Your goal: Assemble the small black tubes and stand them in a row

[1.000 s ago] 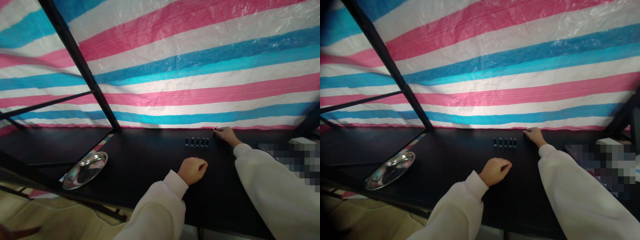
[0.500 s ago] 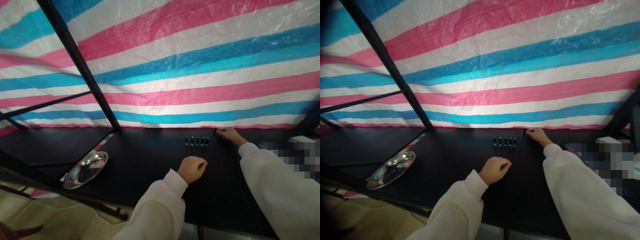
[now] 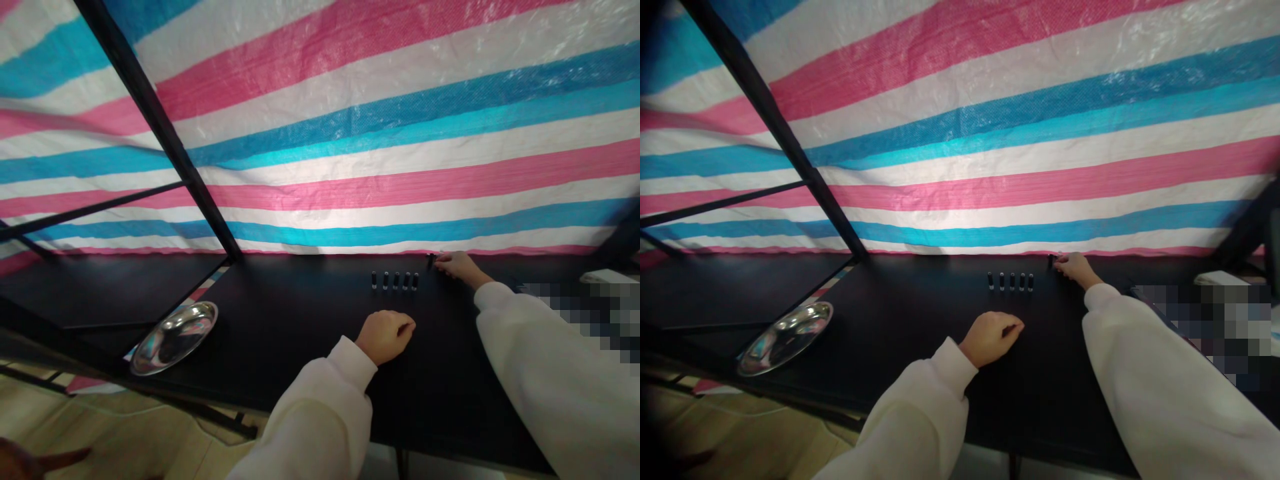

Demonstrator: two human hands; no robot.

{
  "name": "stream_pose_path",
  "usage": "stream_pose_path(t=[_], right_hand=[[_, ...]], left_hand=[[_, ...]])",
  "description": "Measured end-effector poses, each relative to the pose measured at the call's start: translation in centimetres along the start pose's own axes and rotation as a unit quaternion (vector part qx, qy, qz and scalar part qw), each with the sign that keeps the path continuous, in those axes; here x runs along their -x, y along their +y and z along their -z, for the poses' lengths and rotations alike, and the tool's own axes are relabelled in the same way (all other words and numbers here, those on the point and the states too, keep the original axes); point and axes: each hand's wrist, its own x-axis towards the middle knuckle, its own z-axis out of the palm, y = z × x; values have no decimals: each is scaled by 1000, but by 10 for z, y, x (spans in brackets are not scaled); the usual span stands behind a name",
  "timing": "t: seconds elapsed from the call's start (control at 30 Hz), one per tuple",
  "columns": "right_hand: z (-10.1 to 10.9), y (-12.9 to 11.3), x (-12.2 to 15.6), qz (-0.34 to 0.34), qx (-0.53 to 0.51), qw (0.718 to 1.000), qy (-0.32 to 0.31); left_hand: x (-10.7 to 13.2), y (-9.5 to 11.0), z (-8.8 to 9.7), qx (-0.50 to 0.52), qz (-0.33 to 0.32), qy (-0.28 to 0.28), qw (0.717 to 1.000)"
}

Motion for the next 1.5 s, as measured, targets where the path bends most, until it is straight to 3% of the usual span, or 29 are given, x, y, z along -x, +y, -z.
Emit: stream_pose_path(t=[0.33,0.63,0.87,1.2,1.37,1.5], right_hand=[[8,-7,5,-55,2,998,-38],[35,-8,29,-63,63,989,-119],[10,-25,63,-1,51,984,-169],[-26,-54,78,80,20,989,-119],[-24,-56,88,57,55,996,-50],[-10,-61,102,38,19,999,22]], left_hand=[[-1,0,1,-7,6,-1,1000],[-2,-1,-1,-8,19,8,1000],[-3,-2,-2,20,12,45,999],[-5,-8,-5,49,20,97,994],[-7,-9,-5,65,35,95,993],[-8,-10,-7,85,41,96,991]])
